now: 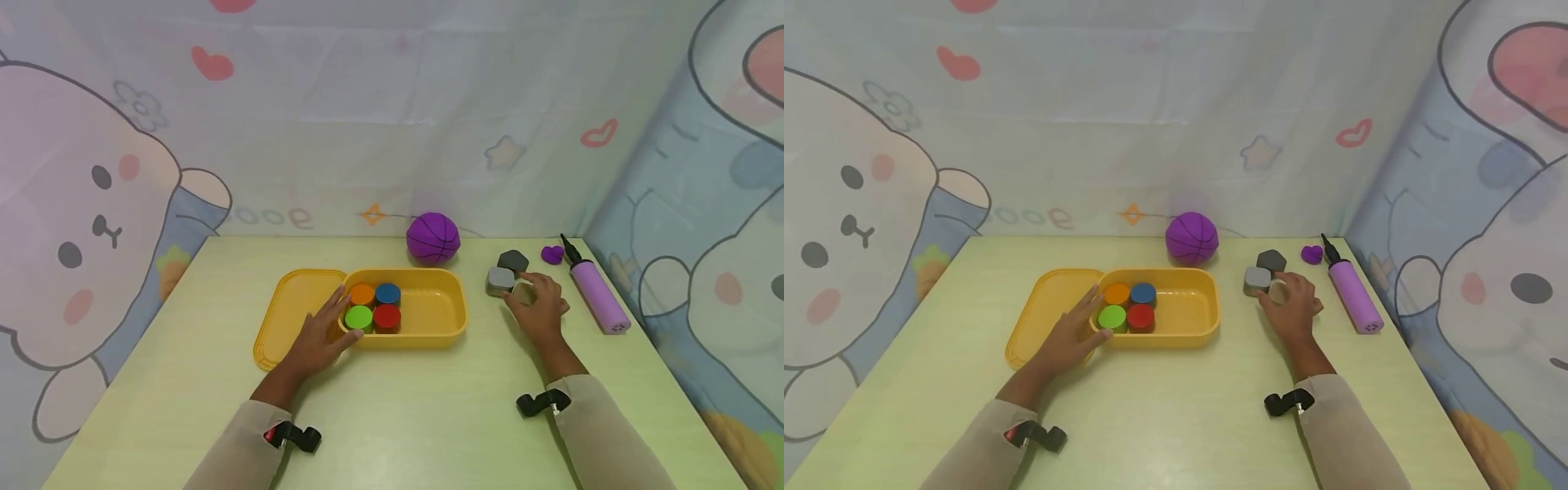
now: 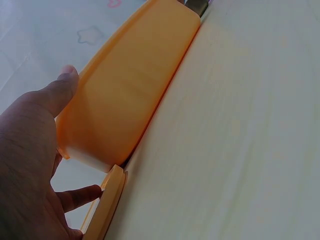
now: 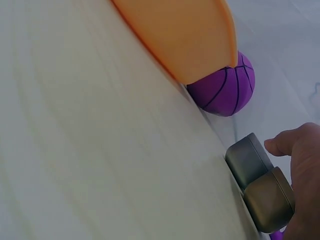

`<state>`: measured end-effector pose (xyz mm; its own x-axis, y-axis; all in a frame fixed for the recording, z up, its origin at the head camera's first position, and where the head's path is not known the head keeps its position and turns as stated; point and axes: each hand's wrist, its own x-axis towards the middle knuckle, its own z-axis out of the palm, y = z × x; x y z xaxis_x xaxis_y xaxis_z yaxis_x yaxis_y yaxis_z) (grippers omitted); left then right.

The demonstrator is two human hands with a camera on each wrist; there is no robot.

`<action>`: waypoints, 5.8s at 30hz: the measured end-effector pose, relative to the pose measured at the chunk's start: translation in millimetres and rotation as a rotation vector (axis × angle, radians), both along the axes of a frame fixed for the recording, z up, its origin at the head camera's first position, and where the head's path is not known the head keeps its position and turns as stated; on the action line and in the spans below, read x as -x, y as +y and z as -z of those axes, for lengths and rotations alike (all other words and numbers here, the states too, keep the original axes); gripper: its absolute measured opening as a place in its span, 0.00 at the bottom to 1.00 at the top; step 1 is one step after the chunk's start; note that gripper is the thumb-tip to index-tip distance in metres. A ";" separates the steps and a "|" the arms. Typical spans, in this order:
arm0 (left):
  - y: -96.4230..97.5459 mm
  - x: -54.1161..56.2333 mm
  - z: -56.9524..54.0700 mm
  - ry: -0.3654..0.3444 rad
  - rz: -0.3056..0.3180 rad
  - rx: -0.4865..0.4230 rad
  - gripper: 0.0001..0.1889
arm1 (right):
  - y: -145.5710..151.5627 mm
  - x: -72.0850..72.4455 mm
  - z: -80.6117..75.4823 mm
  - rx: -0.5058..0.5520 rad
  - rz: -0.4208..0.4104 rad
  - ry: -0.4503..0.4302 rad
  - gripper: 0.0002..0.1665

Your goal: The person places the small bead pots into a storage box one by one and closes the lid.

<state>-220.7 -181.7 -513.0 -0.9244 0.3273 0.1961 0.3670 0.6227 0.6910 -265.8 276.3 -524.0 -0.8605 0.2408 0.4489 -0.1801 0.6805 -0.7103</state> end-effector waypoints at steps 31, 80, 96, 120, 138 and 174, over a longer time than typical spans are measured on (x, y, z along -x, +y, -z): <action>0.3 -2.0 -2.2 -0.004 -0.008 0.000 0.43 | -0.1 3.0 -6.6 -0.102 0.081 -0.191 0.49; 2.5 -3.9 -3.1 -0.019 -0.007 0.002 0.43 | -31.7 24.4 -18.3 -0.242 0.000 0.131 0.36; 2.5 -2.7 -4.6 -0.011 -0.009 0.007 0.43 | -52.9 15.3 -18.0 -0.025 -0.246 0.429 0.36; 1.5 -2.4 -3.3 0.001 0.000 0.013 0.43 | -98.8 -15.1 -38.6 -0.056 -0.673 0.306 0.28; 2.3 -3.0 -3.1 0.003 -0.001 0.018 0.43 | -107.7 -19.8 -31.5 -0.216 -0.733 0.113 0.28; 0.2 -2.0 -1.1 -0.006 0.005 0.001 0.43 | -109.5 -12.1 -45.2 -0.249 -0.748 -0.246 0.28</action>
